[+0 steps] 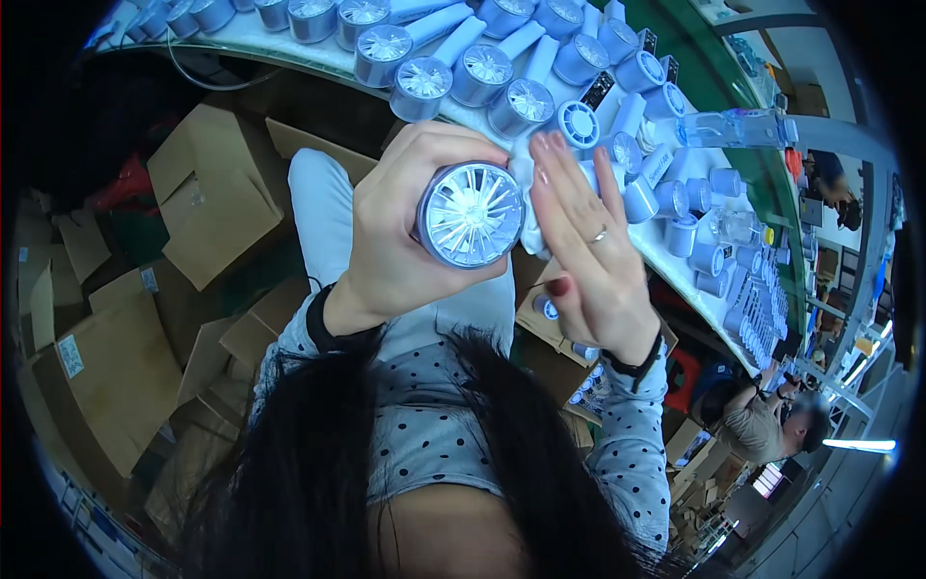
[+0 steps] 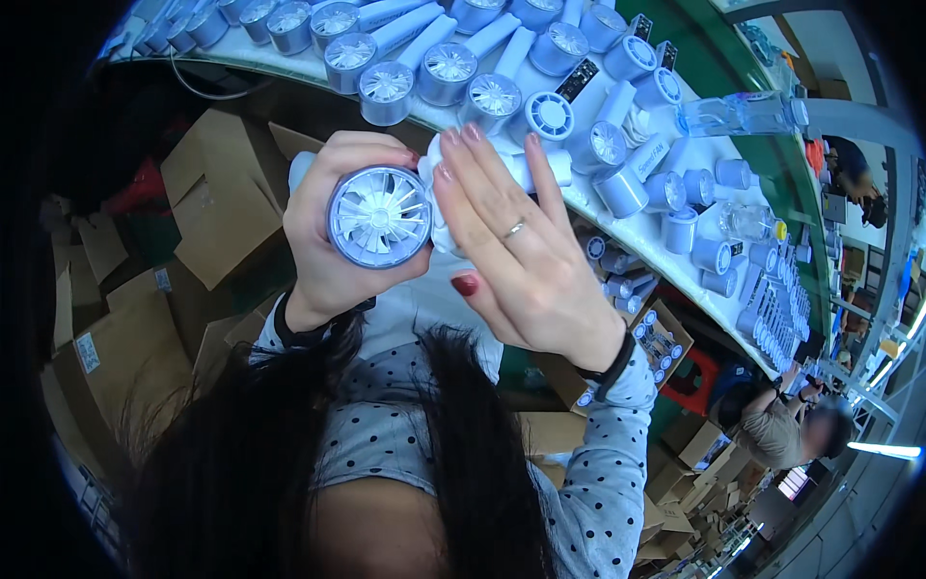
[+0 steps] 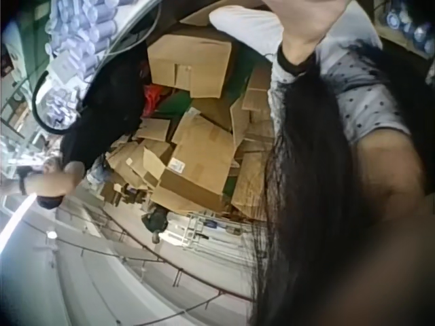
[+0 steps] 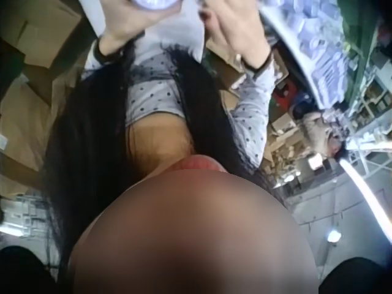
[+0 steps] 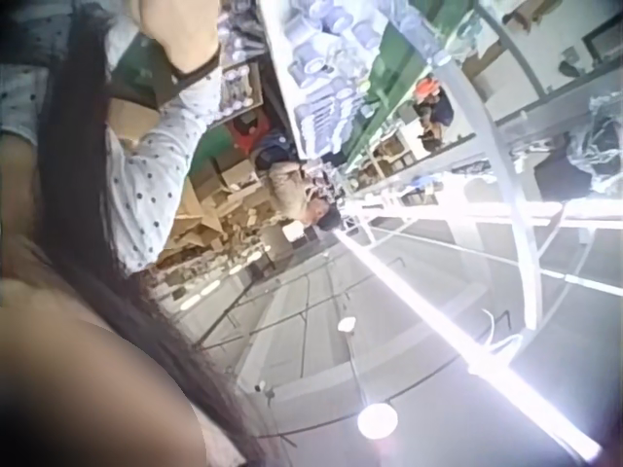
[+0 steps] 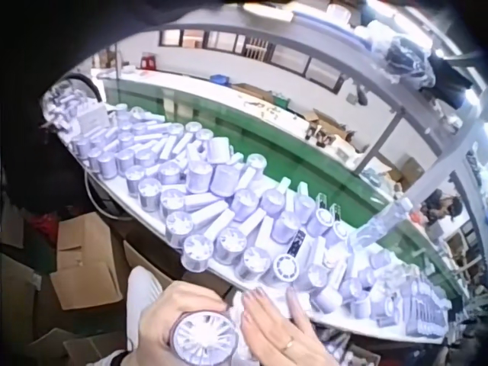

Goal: Wiping down small portable fans with a cloth at an assembly station.

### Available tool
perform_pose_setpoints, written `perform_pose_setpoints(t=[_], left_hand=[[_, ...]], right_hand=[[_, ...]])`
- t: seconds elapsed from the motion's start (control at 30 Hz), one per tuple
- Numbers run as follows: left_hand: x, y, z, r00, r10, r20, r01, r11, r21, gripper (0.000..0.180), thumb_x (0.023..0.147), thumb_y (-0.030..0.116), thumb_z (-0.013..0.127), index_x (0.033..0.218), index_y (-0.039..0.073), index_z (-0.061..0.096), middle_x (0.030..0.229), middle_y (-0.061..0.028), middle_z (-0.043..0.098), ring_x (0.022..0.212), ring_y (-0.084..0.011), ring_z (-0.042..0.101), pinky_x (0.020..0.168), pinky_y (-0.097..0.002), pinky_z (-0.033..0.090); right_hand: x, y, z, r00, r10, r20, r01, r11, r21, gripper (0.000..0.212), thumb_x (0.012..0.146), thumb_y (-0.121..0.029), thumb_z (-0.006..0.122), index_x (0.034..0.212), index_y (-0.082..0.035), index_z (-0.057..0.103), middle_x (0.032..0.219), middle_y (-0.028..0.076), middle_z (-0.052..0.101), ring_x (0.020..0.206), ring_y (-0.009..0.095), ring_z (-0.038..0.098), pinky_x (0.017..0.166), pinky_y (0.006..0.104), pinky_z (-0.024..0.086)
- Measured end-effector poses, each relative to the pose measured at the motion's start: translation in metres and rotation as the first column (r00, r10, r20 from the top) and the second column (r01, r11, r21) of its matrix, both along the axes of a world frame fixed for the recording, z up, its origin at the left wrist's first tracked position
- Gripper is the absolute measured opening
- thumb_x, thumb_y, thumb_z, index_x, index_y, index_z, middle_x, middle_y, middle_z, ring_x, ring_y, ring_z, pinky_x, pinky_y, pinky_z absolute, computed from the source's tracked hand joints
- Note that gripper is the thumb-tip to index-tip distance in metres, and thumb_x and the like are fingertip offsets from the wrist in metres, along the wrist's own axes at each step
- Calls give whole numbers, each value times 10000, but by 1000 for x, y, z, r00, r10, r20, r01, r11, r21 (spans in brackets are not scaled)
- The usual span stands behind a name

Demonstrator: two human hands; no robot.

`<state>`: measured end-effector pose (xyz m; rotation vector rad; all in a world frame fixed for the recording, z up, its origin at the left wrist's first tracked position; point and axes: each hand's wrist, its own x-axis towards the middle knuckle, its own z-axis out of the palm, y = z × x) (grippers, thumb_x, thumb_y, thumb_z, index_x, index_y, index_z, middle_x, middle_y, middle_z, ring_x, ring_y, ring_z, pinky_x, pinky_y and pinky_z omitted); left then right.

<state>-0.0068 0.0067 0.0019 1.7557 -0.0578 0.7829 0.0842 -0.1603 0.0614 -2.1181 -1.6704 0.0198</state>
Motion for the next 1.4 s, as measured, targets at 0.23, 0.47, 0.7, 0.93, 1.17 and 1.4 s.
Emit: perform_pose_setpoints(t=[0.23,0.47,0.7,0.93,1.17,1.4], left_hand=[[1,-5,2,997,28,73,-32,999,45,512,466,92,788,945,67,607,946,-73,571,845,-232,507,733,-304,400],[-4,1,4,988,-1,152,-26,984,179,475,543,238,812,941,71,614,931,-78,563,817,-209,504,780,-367,416],[-4,-5,4,984,-32,176,-18,961,278,396,614,273,805,919,100,621,896,-41,555,803,-191,503,841,-458,438],[-10,-7,8,967,-39,253,-33,961,275,268,656,189,731,911,154,655,903,39,597,802,-134,507,863,-400,394],[-8,-20,10,927,-19,376,-90,958,271,235,684,181,699,913,159,655,856,56,576,755,-94,523,854,-402,391],[-13,-14,9,920,-13,392,-135,928,347,252,656,160,731,897,162,661,835,66,545,772,-96,503,846,-429,405]], right_hand=[[17,3,-3,988,145,-61,-126,962,244,353,657,-69,701,978,35,598,974,155,625,912,292,613,769,372,493],[33,-15,10,954,184,236,-212,972,101,324,689,-83,679,980,32,596,943,142,625,855,280,618,746,373,503],[16,-2,3,961,237,139,-253,961,111,364,632,-71,645,964,65,577,891,151,625,877,276,618,826,390,501],[35,-32,23,933,211,292,-202,977,-62,282,691,-84,614,918,81,583,958,192,634,982,301,613,880,382,474],[7,-5,16,900,256,354,-297,952,66,311,626,-79,598,896,76,611,963,193,638,976,300,616,862,372,481],[38,-29,20,886,238,398,-245,969,-34,216,700,-50,586,890,51,610,966,172,649,966,267,630,859,366,474]])
